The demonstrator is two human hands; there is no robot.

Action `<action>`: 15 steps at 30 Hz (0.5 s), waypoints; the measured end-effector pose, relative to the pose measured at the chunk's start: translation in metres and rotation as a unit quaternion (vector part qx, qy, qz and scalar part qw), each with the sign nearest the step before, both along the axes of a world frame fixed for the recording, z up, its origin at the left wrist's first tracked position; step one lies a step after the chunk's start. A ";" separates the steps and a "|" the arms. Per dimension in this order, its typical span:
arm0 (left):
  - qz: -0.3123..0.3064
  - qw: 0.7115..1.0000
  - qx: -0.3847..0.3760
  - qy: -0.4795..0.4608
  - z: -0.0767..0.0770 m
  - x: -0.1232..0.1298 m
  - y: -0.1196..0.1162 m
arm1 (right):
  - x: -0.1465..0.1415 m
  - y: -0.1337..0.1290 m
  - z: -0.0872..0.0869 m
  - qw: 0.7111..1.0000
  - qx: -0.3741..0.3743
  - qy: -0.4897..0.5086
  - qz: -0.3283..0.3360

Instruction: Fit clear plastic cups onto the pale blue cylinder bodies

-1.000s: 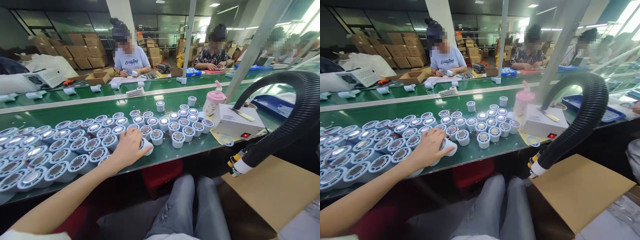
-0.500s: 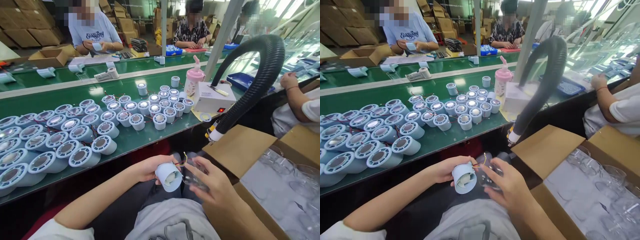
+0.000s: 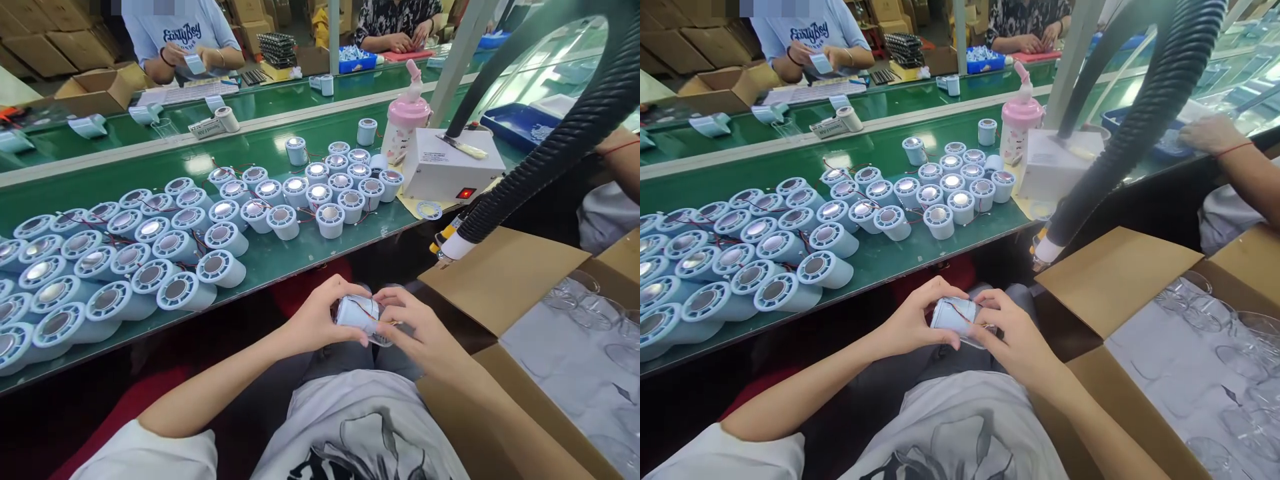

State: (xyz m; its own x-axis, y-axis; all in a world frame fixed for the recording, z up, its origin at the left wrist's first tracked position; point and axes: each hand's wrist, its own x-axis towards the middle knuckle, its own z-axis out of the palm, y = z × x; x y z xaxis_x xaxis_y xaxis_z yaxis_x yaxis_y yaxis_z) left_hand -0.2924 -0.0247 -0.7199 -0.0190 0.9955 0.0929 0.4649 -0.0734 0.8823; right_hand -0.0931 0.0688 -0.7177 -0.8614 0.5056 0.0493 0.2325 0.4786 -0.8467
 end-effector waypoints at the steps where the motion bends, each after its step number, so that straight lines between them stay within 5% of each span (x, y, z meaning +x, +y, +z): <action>1: -0.010 1.000 0.013 -0.001 -0.004 -0.001 0.001 | 0.000 0.000 0.000 1.000 -0.018 0.011 -0.017; 6: -0.074 0.996 0.039 -0.008 -0.017 -0.005 0.001 | 0.002 0.004 -0.003 0.978 -0.165 0.066 -0.113; 11: -0.098 0.988 -0.019 -0.122 -0.014 0.000 -0.001 | 0.004 0.008 -0.006 0.937 -0.289 0.119 -0.153; 13: -0.086 0.979 -0.051 -0.178 -0.013 0.003 -0.002 | 0.005 0.008 -0.007 0.953 -0.256 0.121 -0.109; 15: -0.061 0.963 -0.075 -0.252 -0.014 0.004 -0.003 | 0.007 0.007 -0.010 0.983 -0.135 0.112 -0.050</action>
State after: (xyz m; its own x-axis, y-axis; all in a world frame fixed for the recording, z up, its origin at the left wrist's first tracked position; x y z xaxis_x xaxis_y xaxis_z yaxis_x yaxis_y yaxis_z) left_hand -0.2880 -0.0280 -0.7334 0.0947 0.9946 -0.0432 -0.0288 0.0461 0.9985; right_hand -0.0857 0.0759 -0.7272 -0.7899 0.6074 0.0840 0.0600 0.2129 -0.9752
